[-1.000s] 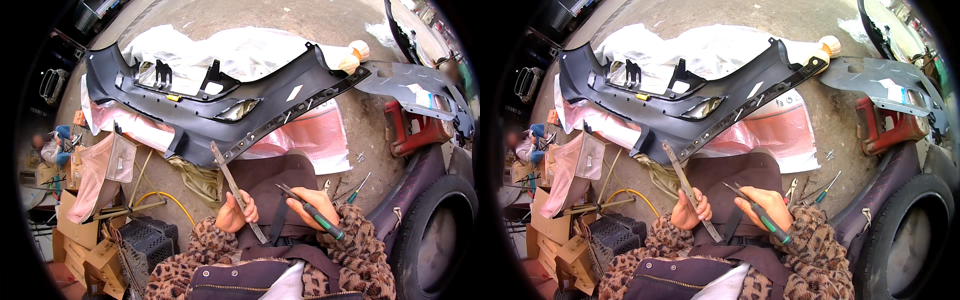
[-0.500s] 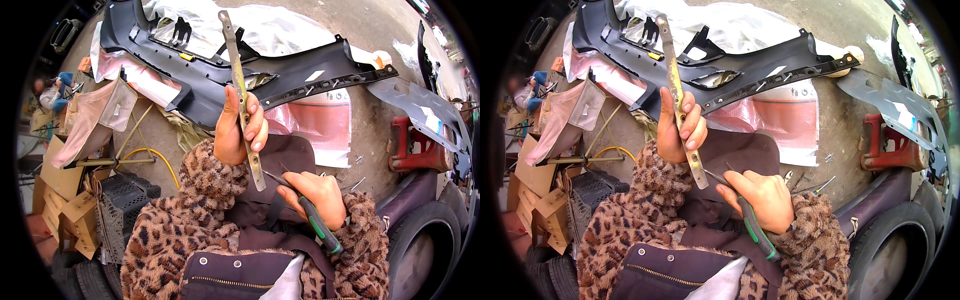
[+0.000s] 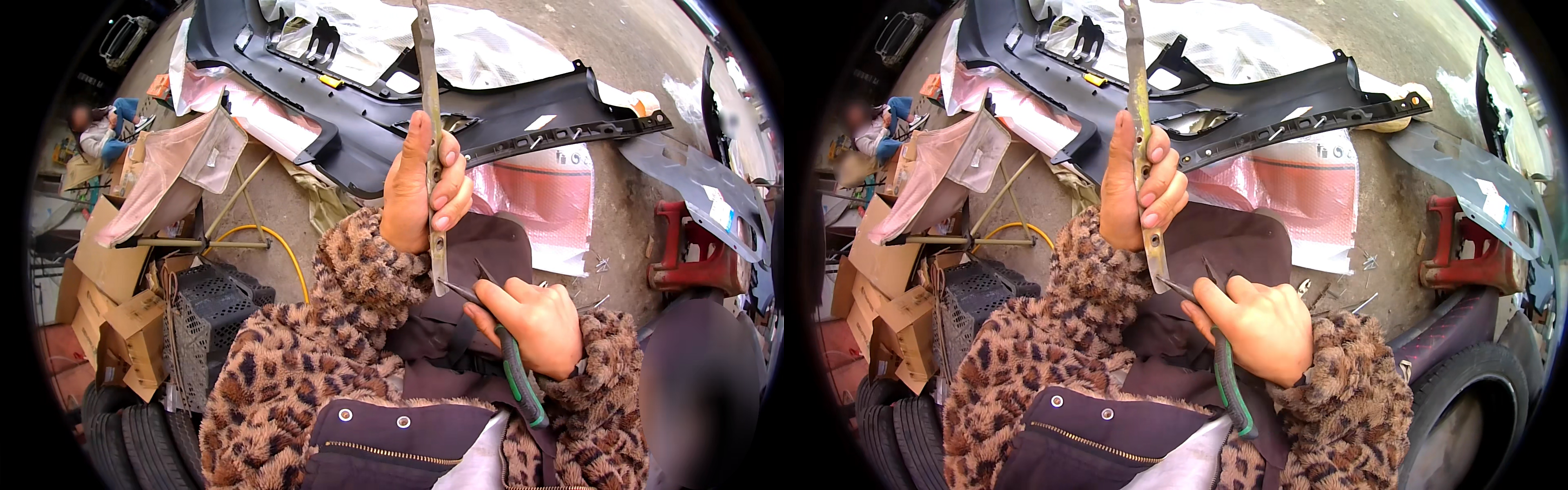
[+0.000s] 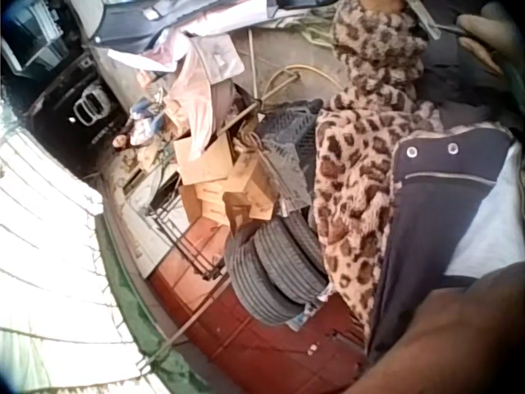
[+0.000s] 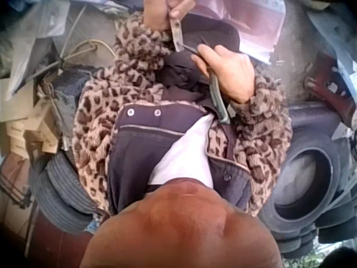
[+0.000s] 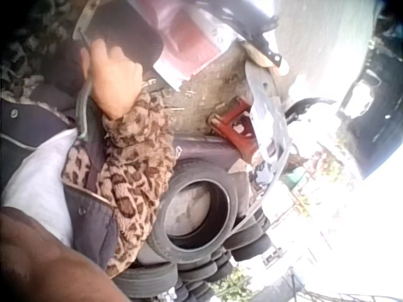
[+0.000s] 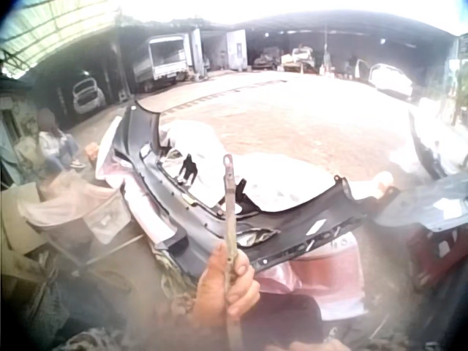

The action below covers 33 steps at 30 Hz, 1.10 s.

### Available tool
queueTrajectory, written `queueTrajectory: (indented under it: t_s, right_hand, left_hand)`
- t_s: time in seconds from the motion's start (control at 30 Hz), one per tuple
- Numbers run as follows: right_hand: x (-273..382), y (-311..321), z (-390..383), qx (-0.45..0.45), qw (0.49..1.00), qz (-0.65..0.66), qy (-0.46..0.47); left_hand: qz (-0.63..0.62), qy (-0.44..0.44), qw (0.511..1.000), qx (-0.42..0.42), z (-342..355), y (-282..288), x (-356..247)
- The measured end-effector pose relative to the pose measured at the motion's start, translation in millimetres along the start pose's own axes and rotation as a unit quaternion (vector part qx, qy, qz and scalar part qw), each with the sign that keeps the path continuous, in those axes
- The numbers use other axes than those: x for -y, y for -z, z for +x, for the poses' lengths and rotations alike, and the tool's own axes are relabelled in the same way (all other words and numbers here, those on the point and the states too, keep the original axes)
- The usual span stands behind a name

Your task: The person is repairing a black car bumper by removing a metal bracket. They use pliers to pull out nails and a screwdriver to pry the bracket loose. The person then uses a red rivet gun to remove a fastener from the bumper.

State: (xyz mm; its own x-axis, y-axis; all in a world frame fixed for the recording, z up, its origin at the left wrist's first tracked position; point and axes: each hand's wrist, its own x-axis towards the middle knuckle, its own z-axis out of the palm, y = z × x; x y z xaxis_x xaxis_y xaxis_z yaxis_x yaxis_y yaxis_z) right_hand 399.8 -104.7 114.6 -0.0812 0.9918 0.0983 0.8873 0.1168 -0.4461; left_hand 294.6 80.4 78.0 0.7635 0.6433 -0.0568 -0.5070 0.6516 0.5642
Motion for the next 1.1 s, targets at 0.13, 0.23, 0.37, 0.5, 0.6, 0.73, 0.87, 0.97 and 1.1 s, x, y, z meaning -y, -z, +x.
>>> queueTrajectory:
  t_s: [0.13,0.23,0.37,0.5,0.6,0.73,0.87,0.97,1.1]
  right_hand:
    - [-6.4,5.1,5.0,-0.011,0.945,-0.291,0.15]
    - [-3.5,9.0,8.8,0.0,0.946,-0.297,0.127]
    - [-5.7,6.9,27.8,0.118,0.991,0.041,-0.049]
    - [-19.6,-42.9,16.6,0.074,0.91,0.376,-0.16]
    - [-21.1,-38.2,6.9,0.196,0.593,0.684,-0.377]
    - [-45.1,-51.8,0.4,0.234,0.565,0.704,-0.361]
    - [-57.7,-88.6,-13.6,0.009,0.93,0.352,-0.107]
    - [-42.2,-51.7,-9.0,0.044,0.992,0.103,-0.059]
    - [-49.9,-47.5,0.9,0.147,0.987,-0.022,0.068]
  left_hand:
    - [0.217,-0.02,0.976,-0.007,-1.5,-15.4,12.5]
    - [0.208,-0.05,0.977,0.0,-2.1,-19.4,10.8]
    - [0.254,-0.112,0.96,-0.025,-11.1,-12.1,3.7]
    - [0.276,-0.119,0.953,-0.026,-12.0,-0.6,11.4]
    - [0.295,-0.128,0.946,0.034,-8.4,-5.7,17.7]
    - [0.413,-0.118,0.898,0.097,-9.9,4.8,39.6]
    - [0.511,-0.118,0.842,0.129,-10.2,5.7,51.9]
    - [0.377,-0.013,0.922,0.086,-0.5,13.9,51.3]
    - [0.3,0.031,0.951,0.072,-5.3,18.9,51.5]
